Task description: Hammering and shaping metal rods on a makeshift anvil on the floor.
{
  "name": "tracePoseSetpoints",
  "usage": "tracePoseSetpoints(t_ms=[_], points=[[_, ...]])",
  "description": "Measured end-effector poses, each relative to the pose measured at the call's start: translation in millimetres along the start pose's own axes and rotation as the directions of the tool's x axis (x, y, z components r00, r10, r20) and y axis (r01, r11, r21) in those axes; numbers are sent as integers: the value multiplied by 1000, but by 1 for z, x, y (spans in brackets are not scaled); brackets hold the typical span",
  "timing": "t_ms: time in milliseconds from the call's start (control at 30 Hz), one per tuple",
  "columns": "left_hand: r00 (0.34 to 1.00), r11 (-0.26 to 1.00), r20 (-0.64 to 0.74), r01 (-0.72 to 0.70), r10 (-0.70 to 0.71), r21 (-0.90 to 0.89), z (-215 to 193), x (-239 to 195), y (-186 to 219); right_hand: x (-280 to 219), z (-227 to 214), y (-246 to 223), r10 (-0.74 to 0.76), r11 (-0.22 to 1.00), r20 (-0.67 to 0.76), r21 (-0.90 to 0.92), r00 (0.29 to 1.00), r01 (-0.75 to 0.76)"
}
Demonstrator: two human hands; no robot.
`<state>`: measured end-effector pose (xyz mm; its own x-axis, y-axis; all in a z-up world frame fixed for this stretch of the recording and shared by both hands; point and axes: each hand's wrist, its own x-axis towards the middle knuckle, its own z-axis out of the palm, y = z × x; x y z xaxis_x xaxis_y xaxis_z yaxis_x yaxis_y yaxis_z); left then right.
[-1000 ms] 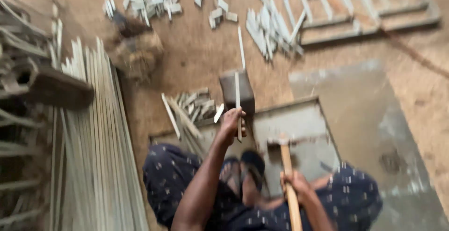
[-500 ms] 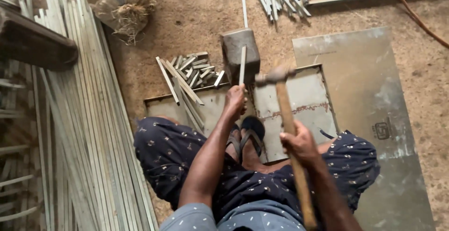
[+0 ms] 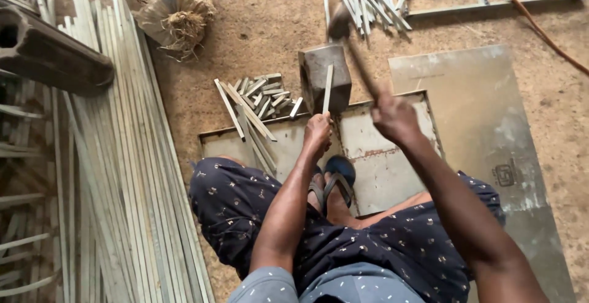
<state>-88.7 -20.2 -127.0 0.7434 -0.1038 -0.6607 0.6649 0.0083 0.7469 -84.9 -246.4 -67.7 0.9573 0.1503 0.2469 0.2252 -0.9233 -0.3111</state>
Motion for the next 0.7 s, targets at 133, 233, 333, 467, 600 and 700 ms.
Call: tracePoseSetpoints(t_ms=[133, 233, 333, 467, 600, 700], points=[[1000, 991, 27, 2, 2, -134, 1, 14, -6, 12, -62, -64, 166, 986, 275, -16, 947, -168], [999, 996, -12, 52, -53, -70, 5, 11, -9, 20, -119, -109, 372, 765, 428, 362, 824, -533], [1000, 981, -2, 26, -27, -193, 8, 19, -17, 29, -140, -119, 333, 863, 302, 285, 893, -418], [999, 999, -32, 14, -15, -38, 3, 4, 1, 21, -65, -65, 207, 962, 38, 176, 978, -210], [1000, 999, -20, 9, -10, -46, 2, 11, -4, -19, 29, 16, -175, 971, 7, -164, 985, 174], [999, 1000, -53, -2, 2, -5, -4, 0, 17, -17, -30, -63, 79, 987, 88, 136, 993, -91]])
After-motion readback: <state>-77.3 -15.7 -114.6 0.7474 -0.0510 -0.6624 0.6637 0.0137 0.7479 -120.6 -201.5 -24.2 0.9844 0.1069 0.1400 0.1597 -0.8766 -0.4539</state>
